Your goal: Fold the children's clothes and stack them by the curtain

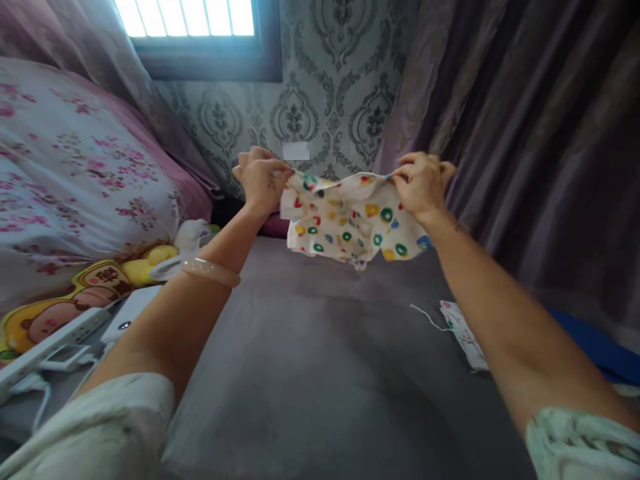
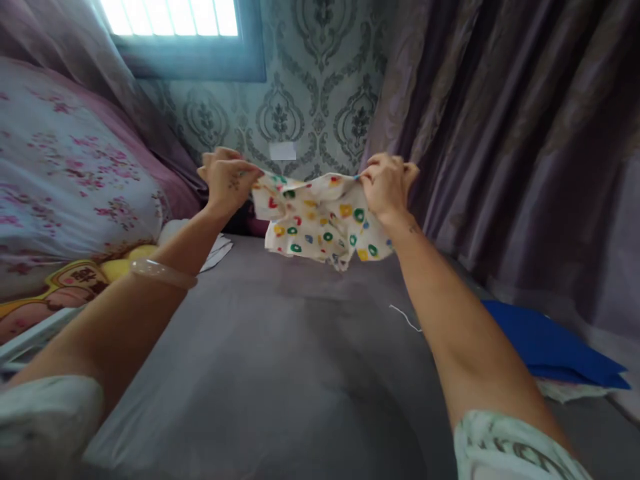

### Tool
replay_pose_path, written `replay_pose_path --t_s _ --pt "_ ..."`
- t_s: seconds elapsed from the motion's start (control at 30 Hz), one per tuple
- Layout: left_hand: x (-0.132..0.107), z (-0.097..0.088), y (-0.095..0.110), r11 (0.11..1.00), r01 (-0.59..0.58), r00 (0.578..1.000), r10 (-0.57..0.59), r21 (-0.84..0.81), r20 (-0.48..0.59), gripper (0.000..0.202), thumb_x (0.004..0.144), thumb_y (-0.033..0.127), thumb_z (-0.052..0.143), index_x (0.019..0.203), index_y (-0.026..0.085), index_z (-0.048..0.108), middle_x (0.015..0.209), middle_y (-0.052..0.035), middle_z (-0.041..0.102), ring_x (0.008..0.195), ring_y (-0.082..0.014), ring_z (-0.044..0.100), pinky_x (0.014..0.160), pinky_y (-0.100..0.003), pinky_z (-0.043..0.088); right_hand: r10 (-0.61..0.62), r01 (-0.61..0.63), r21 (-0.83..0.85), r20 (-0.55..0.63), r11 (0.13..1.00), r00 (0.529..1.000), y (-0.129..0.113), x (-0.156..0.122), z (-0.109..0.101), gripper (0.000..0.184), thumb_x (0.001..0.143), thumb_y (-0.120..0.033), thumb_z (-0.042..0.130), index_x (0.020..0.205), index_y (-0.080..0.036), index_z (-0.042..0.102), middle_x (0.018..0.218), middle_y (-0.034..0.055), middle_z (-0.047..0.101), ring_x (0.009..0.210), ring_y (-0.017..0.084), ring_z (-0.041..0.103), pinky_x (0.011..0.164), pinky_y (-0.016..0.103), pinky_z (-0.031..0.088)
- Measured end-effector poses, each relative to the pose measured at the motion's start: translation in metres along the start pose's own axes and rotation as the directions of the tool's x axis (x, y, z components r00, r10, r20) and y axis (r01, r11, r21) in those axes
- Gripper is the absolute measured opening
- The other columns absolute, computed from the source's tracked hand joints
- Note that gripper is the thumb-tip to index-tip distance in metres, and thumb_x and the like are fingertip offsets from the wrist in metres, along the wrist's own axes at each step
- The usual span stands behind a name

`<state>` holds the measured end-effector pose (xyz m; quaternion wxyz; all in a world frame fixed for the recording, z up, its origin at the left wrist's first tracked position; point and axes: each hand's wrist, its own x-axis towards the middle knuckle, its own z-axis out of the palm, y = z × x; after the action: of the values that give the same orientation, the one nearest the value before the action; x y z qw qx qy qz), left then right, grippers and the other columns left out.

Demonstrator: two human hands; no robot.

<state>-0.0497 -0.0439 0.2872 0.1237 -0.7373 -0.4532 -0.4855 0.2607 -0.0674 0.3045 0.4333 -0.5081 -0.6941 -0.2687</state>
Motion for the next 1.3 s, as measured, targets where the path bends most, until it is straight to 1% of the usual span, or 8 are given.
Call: replay_pose_path --t_s 0.07,0.2,0.3,0.5,0.9,1.07,1.2,1.3 --pt "-0.003 -0.002 0.009 0.996 0.043 0.985 -0.030 0.072 -0.171 0.033 0.087 0.052 0.052 0.080 0.023 0.067 0.099 -0.0037 0.063 0.113 -0.0248 0.043 0.092 -0.044 0.030 0.008 -0.010 -0.017 -0.085 1.000 0.996 0.001 -0.001 0.003 0.022 0.092 -0.033 0.050 0.085 -0.021 0.067 0.117 0.0079 0.060 0.114 0.030 0.044 0.096 0.051 0.027" --pt "-0.001 -0.001 0.010 0.978 0.194 0.945 -0.164 0.081 -0.284 0.024 0.080 0.045 0.062 0.081 0.021 0.069 0.102 -0.0063 0.062 0.108 -0.0295 0.048 0.095 -0.048 0.029 0.020 -0.020 0.003 -0.050 1.000 0.999 0.006 0.001 0.012 0.026 0.092 -0.036 0.049 0.085 -0.021 0.069 0.108 0.0079 0.064 0.108 0.028 0.049 0.092 0.050 0.034" --pt "0.002 0.003 -0.003 0.975 0.204 0.959 -0.181 0.087 -0.216 0.021 0.082 0.039 0.058 0.086 0.022 0.069 0.091 -0.0050 0.065 0.103 -0.0270 0.051 0.095 -0.045 0.031 0.080 -0.078 0.028 -0.060 0.997 0.995 0.008 0.002 0.017 0.031 0.093 -0.040 0.047 0.088 -0.021 0.070 0.105 0.0093 0.065 0.103 0.027 0.053 0.090 0.046 0.037" --pt "0.002 0.010 -0.009 0.973 0.224 0.967 -0.214 0.060 -0.138 0.019 0.082 0.031 0.053 0.090 0.024 0.067 0.085 -0.0034 0.067 0.097 -0.0244 0.057 0.089 -0.039 0.037 0.140 -0.151 0.125 0.093 0.981 0.986 0.005 0.000 0.023 0.042 0.096 -0.047 0.034 0.100 -0.021 0.067 0.099 0.0117 0.066 0.096 0.028 0.059 0.081 0.040 0.042" --pt "-0.015 0.008 0.021 0.991 0.128 0.957 -0.133 -0.036 -0.259 0.026 0.094 0.040 0.043 0.104 0.024 0.062 0.097 -0.0076 0.058 0.104 -0.0239 0.054 0.094 -0.039 0.040 0.120 -0.120 0.004 -0.061 0.993 0.991 -0.004 -0.016 0.013 0.039 0.100 -0.035 0.025 0.111 -0.022 0.060 0.108 0.0117 0.061 0.091 0.026 0.060 0.073 0.038 0.043" --pt "-0.040 -0.019 0.037 0.981 0.048 0.940 0.019 0.186 -0.341 0.029 0.097 0.038 0.038 0.104 0.025 0.062 0.101 -0.0082 0.054 0.106 -0.0239 0.051 0.095 -0.040 0.038 0.054 -0.057 -0.075 -0.037 0.996 0.998 -0.008 -0.029 -0.014 0.035 0.100 -0.036 0.028 0.114 -0.025 0.058 0.112 0.0103 0.060 0.089 0.023 0.060 0.072 0.035 0.043" --pt "-0.064 -0.060 0.050 0.927 -0.031 0.910 0.181 0.374 -0.373 0.028 0.096 0.035 0.040 0.105 0.026 0.065 0.100 -0.0086 0.054 0.103 -0.0239 0.051 0.093 -0.041 0.040 -0.096 0.098 -0.066 0.021 0.993 0.995 -0.012 -0.041 -0.055 0.036 0.100 -0.036 0.029 0.115 -0.021 0.059 0.112 0.0120 0.063 0.095 0.024 0.060 0.077 0.035 0.045" --pt "-0.083 -0.096 0.066 0.886 -0.082 0.864 0.291 0.456 -0.410 0.029 0.094 0.033 0.044 0.107 0.022 0.067 0.098 -0.0105 0.055 0.101 -0.0247 0.053 0.091 -0.044 0.043 -0.245 0.246 0.038 -0.019 0.969 0.969 -0.019 -0.051 -0.092 0.033 0.099 -0.037 0.033 0.110 -0.022 0.061 0.105 0.0095 0.066 0.099 0.023 0.061 0.084 0.036 0.046"
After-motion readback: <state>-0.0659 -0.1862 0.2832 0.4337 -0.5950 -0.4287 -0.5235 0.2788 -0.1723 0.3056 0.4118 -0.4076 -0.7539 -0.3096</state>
